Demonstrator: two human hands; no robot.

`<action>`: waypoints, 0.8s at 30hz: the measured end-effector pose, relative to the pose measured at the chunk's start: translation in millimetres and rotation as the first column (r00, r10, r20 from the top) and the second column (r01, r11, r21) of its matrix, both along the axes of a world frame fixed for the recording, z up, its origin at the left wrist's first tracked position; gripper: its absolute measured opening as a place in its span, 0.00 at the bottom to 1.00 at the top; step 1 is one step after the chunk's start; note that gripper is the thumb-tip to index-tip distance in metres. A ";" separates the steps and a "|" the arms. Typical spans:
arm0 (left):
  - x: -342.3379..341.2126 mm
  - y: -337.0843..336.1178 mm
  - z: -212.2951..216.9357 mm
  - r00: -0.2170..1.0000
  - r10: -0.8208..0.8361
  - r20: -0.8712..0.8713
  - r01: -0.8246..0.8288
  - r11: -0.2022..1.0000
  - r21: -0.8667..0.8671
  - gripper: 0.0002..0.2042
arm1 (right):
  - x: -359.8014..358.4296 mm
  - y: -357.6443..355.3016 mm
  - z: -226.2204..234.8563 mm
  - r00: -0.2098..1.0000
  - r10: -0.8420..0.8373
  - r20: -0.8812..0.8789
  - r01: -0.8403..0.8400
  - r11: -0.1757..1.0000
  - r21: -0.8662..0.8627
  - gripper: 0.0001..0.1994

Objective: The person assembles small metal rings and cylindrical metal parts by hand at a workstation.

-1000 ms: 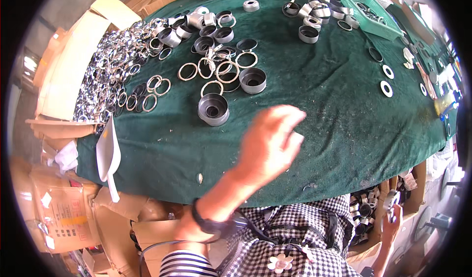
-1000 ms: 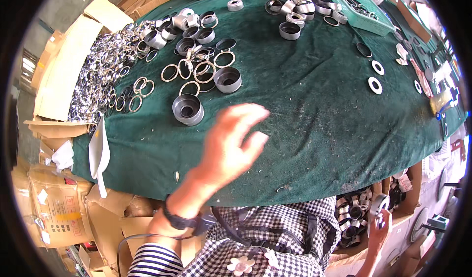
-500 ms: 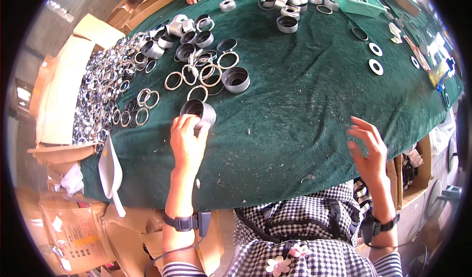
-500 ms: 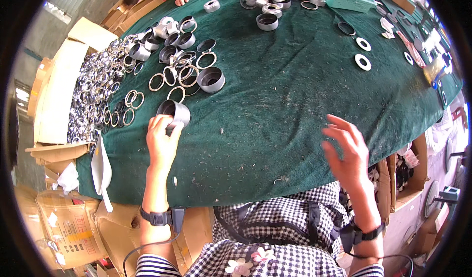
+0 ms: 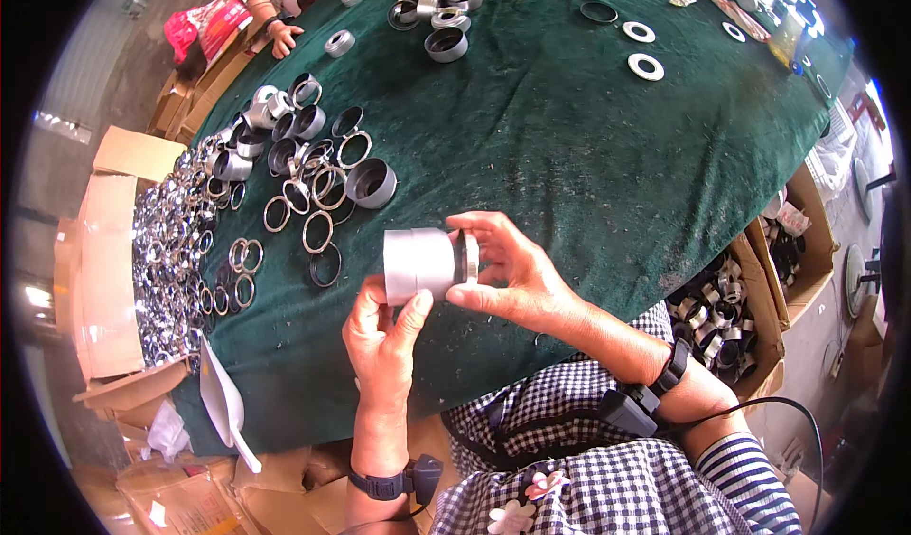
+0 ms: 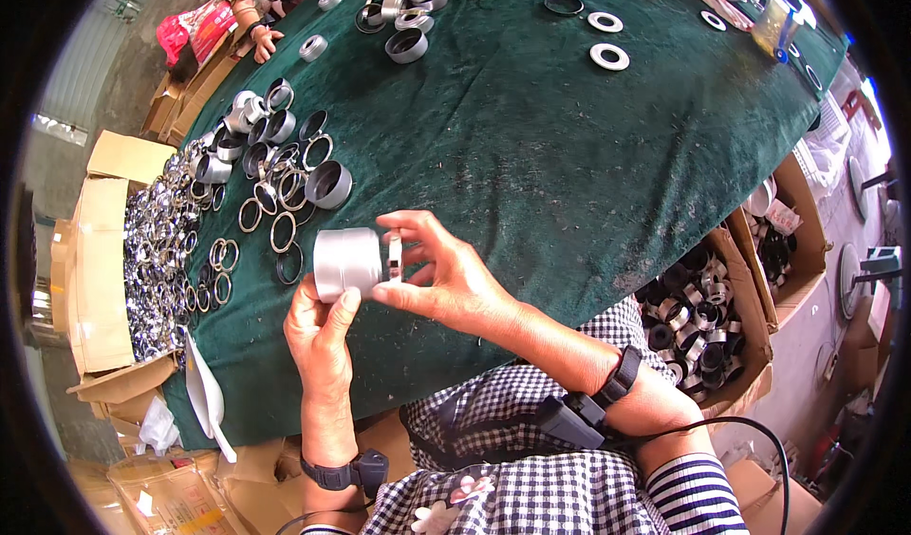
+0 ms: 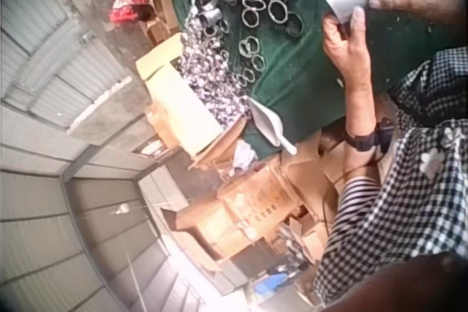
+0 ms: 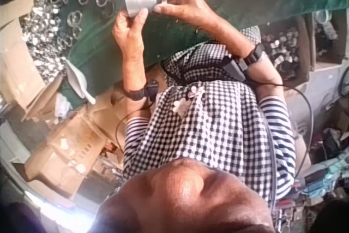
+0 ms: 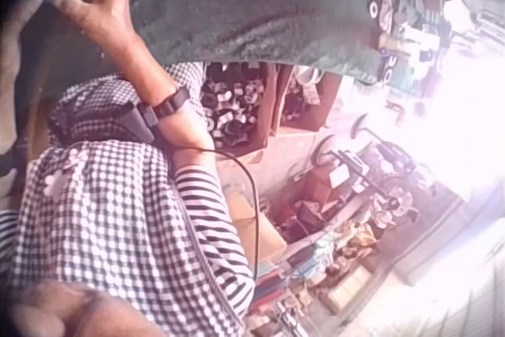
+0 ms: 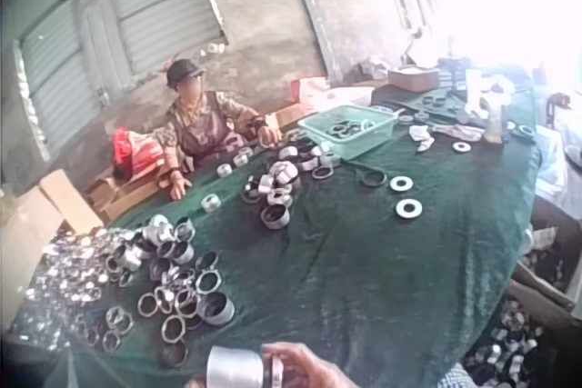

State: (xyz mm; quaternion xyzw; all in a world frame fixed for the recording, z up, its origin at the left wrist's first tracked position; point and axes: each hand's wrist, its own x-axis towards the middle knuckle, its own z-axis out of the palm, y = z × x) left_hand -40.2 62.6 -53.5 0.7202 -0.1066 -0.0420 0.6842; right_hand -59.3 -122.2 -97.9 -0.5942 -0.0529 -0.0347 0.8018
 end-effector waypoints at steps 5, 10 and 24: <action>3.0 -13.8 -1.5 0.998 0.026 -0.052 -0.031 0.995 -0.096 0.07 | 4.0 -23.2 -15.9 0.935 -0.256 0.243 0.351 0.755 -0.554 0.37; -0.4 -19.0 2.6 1.000 -0.011 -0.023 0.009 0.997 -0.073 0.07 | -12.0 -25.5 4.7 0.871 -0.323 0.370 0.468 0.773 -0.429 0.30; -4.6 -44.1 5.0 0.998 -0.063 0.013 0.063 0.997 -0.034 0.10 | -13.0 -33.7 -1.7 0.866 -0.321 0.384 0.440 0.854 -0.279 0.24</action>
